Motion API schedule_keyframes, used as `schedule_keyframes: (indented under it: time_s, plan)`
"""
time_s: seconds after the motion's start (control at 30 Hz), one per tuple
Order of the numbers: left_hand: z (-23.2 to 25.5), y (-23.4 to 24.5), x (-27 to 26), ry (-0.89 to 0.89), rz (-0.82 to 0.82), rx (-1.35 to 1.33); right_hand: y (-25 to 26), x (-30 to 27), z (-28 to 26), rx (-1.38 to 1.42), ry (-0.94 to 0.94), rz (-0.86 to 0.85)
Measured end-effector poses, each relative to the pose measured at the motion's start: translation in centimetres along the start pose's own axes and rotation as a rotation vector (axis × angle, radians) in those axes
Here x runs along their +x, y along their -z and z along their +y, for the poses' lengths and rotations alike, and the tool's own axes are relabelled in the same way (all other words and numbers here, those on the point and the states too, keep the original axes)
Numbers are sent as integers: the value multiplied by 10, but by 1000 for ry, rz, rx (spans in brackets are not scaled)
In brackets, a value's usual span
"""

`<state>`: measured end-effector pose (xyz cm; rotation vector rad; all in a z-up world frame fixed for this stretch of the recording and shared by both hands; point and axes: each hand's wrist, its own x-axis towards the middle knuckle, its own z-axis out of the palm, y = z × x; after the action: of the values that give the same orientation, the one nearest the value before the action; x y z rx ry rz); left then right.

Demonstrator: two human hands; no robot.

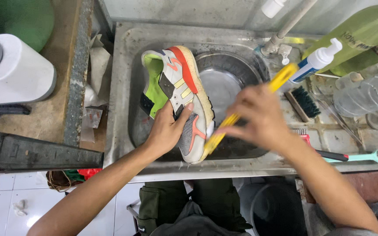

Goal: The person scrubs a single sneaker in a sink using a red brush and a yellow brush, applying cleaning solution and wiping with a gray cloth. They rotate the shoe to clean the sole, sides, and upper, then rinse and wipe it down.

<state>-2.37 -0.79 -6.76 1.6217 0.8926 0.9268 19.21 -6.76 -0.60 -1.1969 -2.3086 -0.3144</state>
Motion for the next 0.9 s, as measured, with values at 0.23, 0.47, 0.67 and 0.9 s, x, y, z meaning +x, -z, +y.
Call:
schedule_keyframes:
  time_s: [0.23,0.47,0.67,0.9]
  plan:
    - [29,12,6,-19,-66,-35,-16,-12,2,60,92,45]
    - [20,10,6,-46,-111,-68,-7,0,5,51,147,73]
    - [20,6,-2,-46,-190,-142,0,6,13,14,144,140]
    - [24,3,2,-78,-159,-87,14,-3,13,-153,129,93]
